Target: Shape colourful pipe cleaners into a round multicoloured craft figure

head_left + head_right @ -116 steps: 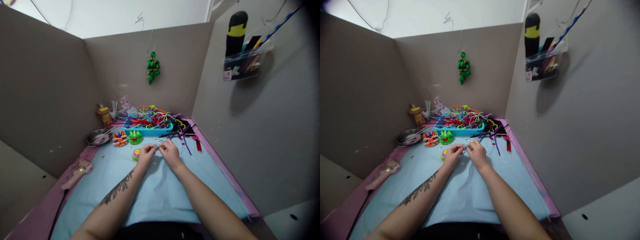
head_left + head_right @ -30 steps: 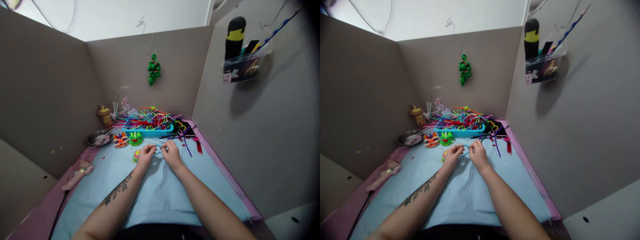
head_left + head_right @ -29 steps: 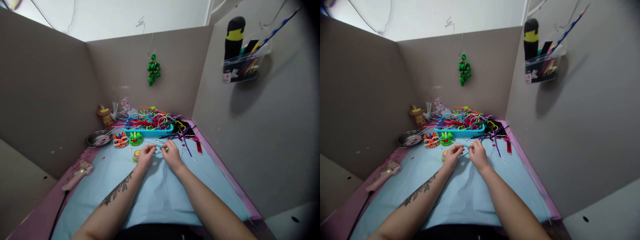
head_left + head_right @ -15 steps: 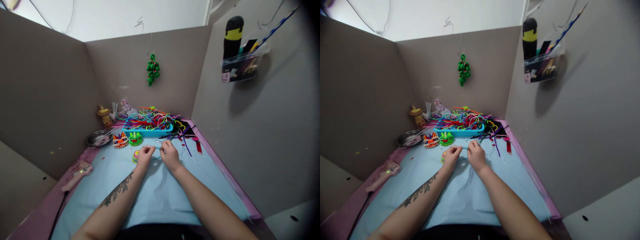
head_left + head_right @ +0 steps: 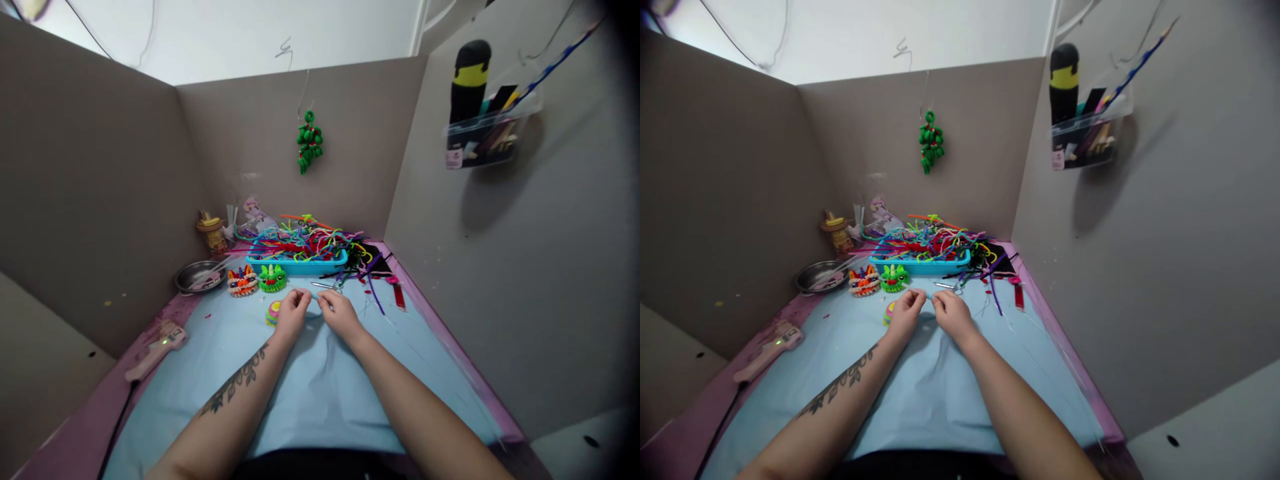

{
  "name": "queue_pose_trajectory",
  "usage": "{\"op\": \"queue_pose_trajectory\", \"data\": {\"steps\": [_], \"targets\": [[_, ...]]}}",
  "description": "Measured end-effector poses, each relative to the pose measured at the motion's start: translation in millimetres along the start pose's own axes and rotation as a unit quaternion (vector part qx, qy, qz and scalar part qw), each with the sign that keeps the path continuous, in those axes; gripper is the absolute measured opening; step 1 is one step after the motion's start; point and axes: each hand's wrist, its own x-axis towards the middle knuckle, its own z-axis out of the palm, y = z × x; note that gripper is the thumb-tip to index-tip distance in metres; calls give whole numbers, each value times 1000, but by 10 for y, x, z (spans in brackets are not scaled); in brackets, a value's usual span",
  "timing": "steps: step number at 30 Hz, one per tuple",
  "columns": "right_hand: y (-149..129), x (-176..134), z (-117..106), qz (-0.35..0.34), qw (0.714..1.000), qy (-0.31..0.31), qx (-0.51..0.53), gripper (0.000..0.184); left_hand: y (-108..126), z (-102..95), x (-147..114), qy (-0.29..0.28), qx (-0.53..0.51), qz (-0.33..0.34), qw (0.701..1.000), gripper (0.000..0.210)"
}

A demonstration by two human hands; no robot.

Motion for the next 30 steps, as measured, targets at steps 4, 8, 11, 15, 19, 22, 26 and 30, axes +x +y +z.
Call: {"op": "queue_pose_trajectory", "data": {"steps": [4,8,11,15,19,22,26,30], "targets": [[11,19,-6,7,1000,2,26,23,22,-5,-3,-15,-1,-5,1000,23],[33,27,-1,50,996,15,74,27,34,-12,-10,-14,1,-35,999,28],[64,33,6,78,993,25,90,28,24,-15,-15,-10,1,-44,999,31],[85,43,2,85,992,59,69,26,21,-9,-25,-7,-4,-52,999,31],[87,49,-3,63,991,108,37,20,26,-3,-32,-15,0,-56,998,33],[94,49,3,45,991,124,30,15,0,-4,-25,-18,-10,-65,998,35],[103,45,6,46,989,137,42,8,-57,0,-13,-27,-41,-86,995,39],[114,40,2,54,989,135,41,5,-74,13,-13,-38,-72,-105,991,38]]}}
